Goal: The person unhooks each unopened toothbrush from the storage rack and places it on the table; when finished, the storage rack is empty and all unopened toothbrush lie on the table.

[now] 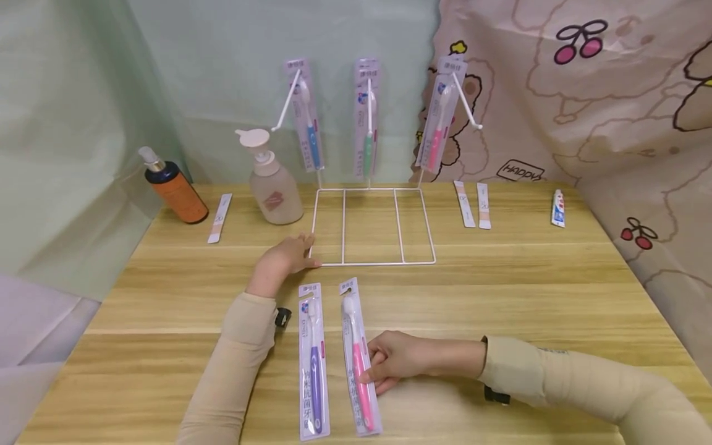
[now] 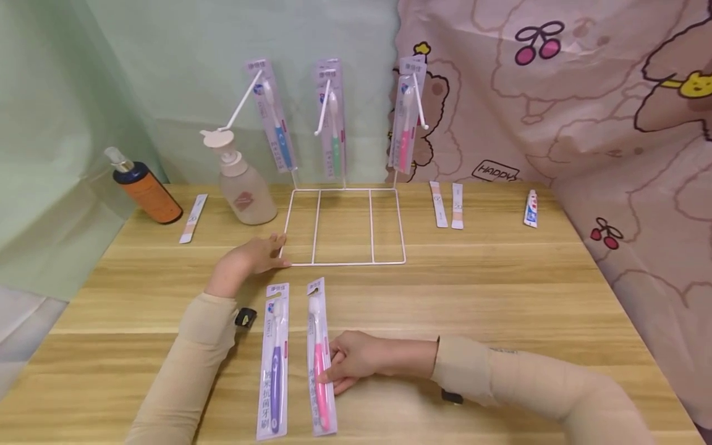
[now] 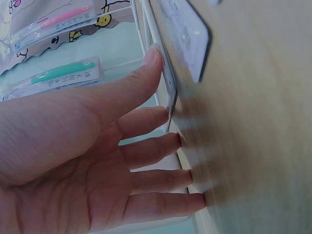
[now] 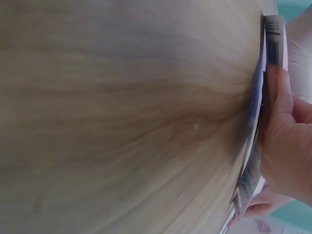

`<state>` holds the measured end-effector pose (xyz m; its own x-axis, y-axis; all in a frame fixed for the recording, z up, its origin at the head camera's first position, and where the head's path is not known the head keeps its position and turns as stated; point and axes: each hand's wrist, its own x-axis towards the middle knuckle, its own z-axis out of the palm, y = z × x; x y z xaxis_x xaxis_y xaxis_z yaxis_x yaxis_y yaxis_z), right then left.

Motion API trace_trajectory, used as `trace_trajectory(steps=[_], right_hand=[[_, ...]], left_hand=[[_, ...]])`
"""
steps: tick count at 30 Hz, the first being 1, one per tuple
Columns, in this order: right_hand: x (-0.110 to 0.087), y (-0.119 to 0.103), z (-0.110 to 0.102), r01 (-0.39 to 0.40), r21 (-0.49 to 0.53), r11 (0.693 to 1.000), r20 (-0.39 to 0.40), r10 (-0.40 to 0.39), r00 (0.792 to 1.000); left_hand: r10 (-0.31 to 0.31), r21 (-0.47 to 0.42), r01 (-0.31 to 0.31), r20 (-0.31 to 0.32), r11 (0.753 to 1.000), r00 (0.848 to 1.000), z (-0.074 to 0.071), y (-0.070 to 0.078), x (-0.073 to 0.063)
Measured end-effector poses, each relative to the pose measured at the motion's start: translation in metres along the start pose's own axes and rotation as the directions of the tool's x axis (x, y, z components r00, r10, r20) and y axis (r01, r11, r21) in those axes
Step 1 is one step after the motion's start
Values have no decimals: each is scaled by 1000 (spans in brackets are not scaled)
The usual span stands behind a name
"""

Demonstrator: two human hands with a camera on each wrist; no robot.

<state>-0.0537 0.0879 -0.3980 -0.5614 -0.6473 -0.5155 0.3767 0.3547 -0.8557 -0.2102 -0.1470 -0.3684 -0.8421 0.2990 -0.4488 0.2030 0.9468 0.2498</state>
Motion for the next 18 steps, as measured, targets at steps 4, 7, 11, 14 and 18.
trace_trajectory(steps=[4, 7, 11, 14, 18], right_hand=[[5, -5, 4, -35, -34, 999, -39, 34, 999], [8, -9, 7, -72, -64, 995, -75, 68, 995], [12, -13, 9, -116, -78, 990, -84, 110, 990], [15, -16, 8, -136, -91, 987, -45, 132, 990], [20, -18, 4, -153, -119, 981, 14, 156, 988]], left_hand=[[4, 13, -4, 1, 1000, 1000, -2, 1, 1], [12, 27, -12, -1, 1000, 1000, -2, 2, 1], [16, 31, -16, -4, 999, 1000, -2, 1, 2], [15, 30, -14, -4, 999, 1000, -2, 1, 1], [9, 31, -9, 4, 999, 1000, -2, 0, 0]])
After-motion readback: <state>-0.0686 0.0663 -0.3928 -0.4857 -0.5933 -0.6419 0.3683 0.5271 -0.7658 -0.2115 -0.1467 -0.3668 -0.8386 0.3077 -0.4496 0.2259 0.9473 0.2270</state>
